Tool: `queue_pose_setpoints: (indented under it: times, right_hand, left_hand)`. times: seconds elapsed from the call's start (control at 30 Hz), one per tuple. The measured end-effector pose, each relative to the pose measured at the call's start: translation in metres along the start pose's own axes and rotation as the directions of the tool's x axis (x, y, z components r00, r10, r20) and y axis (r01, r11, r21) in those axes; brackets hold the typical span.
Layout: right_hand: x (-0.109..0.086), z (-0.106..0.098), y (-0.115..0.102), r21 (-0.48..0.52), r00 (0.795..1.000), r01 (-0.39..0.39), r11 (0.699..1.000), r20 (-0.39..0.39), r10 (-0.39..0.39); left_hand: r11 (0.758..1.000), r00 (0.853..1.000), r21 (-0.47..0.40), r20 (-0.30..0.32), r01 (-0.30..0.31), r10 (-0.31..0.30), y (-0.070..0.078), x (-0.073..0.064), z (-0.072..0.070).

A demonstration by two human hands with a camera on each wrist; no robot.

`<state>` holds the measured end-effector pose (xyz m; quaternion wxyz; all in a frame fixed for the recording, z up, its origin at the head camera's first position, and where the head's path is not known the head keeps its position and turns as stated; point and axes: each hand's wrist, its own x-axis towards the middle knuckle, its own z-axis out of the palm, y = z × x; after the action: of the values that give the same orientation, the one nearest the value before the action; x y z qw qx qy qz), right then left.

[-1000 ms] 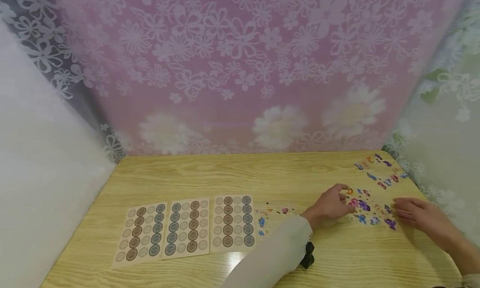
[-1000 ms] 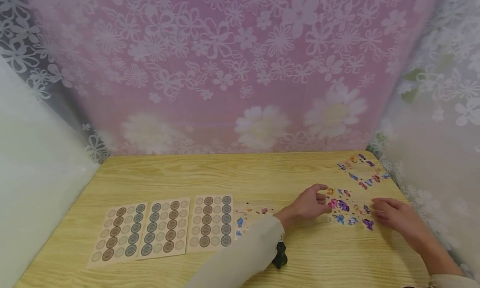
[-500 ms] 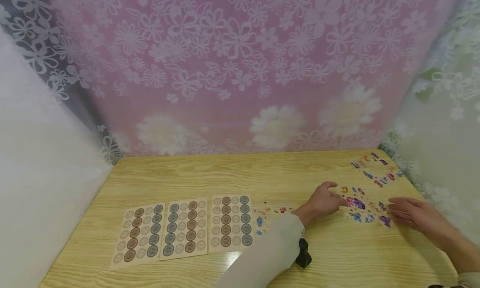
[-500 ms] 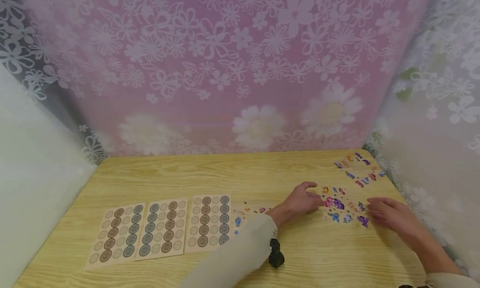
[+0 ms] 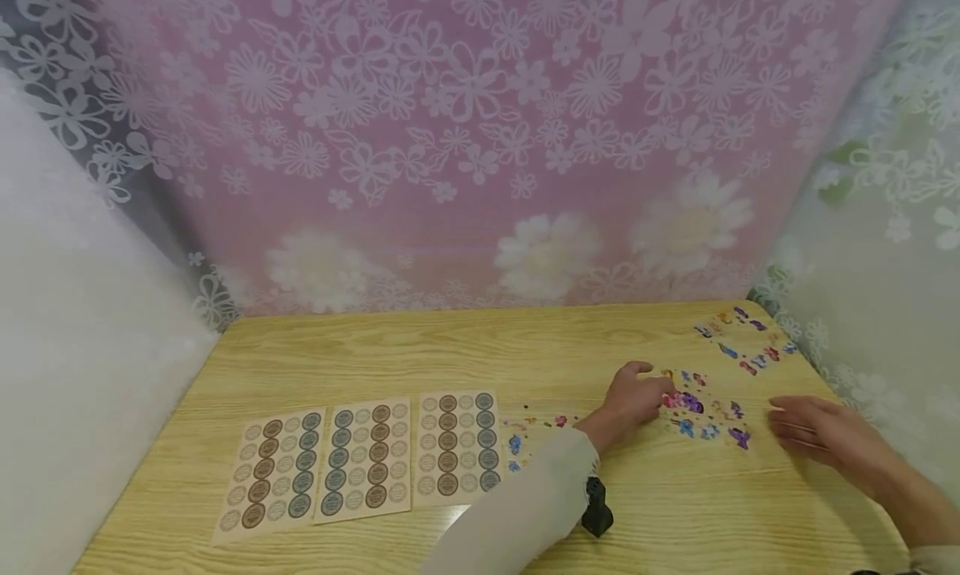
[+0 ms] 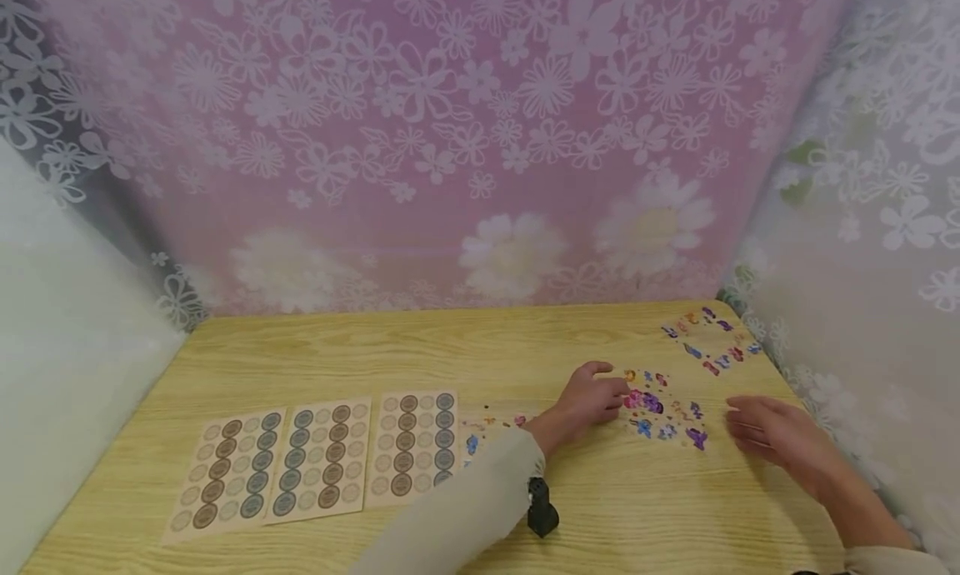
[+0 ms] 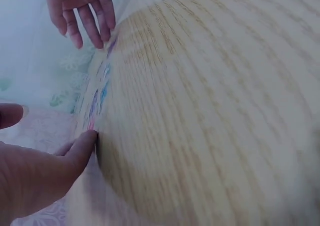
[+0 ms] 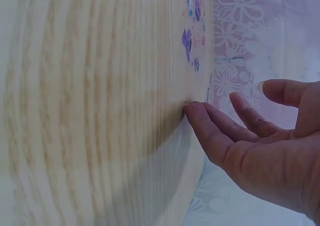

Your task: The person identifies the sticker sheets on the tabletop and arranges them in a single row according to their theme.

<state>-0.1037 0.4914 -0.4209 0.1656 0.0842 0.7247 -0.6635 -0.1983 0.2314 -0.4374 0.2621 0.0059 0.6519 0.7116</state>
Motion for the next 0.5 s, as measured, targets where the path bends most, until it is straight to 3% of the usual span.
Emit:
queue_pose_setpoints:
  times: [0.1,0.23,0.33,0.5]
  right_hand:
    - [0.000,0.004,0.000,0.010,0.999,0.022,1.000,0.029,-0.023]
    - [0.002,0.009,-0.001,-0.055,1.000,0.011,0.998,0.005,-0.011]
    - [0.003,0.011,-0.003,-0.119,1.000,0.005,0.993,-0.024,-0.008]
    - [0.006,0.013,-0.007,-0.181,1.000,0.001,0.984,-0.027,-0.006]
  left_hand:
    - [0.990,0.997,0.140,-0.074,-0.005,0.016,0.002,-0.003,-0.002]
    - [0.964,0.995,0.266,-0.095,0.000,0.026,0.006,-0.007,-0.006]
    - [0.966,0.998,0.259,-0.070,0.012,0.007,0.010,-0.008,-0.008]
    - [0.991,0.999,0.132,-0.038,0.026,-0.021,0.014,-0.007,-0.006]
